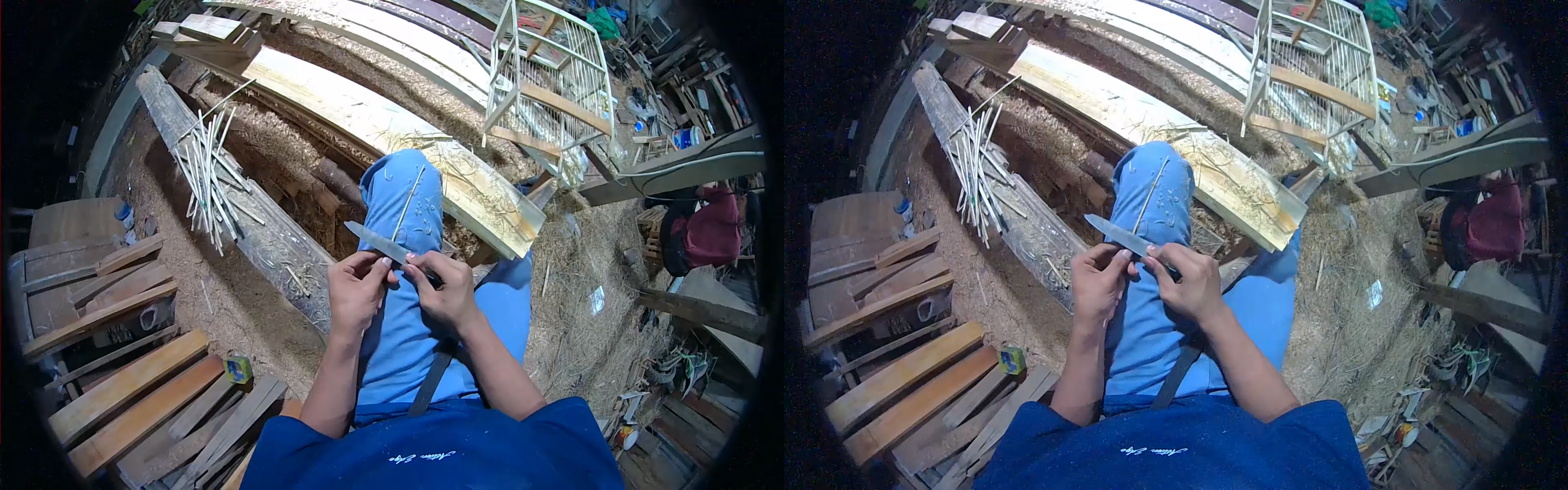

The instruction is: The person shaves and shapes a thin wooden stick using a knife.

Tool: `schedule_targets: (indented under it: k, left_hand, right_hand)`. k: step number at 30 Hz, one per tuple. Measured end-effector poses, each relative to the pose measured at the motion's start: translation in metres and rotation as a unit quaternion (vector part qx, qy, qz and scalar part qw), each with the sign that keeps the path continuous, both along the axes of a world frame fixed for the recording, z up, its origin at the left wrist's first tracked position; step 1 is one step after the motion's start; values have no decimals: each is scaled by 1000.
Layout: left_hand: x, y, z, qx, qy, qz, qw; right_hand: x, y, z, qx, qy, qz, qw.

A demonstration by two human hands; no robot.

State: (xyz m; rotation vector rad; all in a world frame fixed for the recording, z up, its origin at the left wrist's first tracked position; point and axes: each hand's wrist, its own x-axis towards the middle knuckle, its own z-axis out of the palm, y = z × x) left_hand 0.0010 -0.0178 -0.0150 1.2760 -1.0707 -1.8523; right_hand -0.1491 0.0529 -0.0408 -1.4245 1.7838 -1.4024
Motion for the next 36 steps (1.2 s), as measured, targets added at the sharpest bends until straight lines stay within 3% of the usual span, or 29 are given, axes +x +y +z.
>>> schedule_targets:
  k: [18, 20, 22, 28, 30, 36]
  left_hand:
    - [24, 43, 5, -21, -42, 21, 999]
    - [34, 54, 5, -32, -52, 20, 998]
    - [48, 62, 8, 10, -31, 34, 999]
    - [28, 30, 15, 29, -32, 5, 999]
    - [11, 14, 11, -16, -24, -11, 1000]
    - [2, -1, -5, -16, -9, -29, 999]
  right_hand:
    - [3, 0, -3, -11, 85, -34, 996]
    - [-3, -7, -6, -14, 82, -91, 992]
    - [-3, -7, -6, -2, 70, -78, 994]
    - [-1, -5, -1, 31, -10, -36, 999]
    - [-1, -3, 1, 12, -11, -22, 1000]
    - [-2, 0, -1, 18, -24, -18, 999]
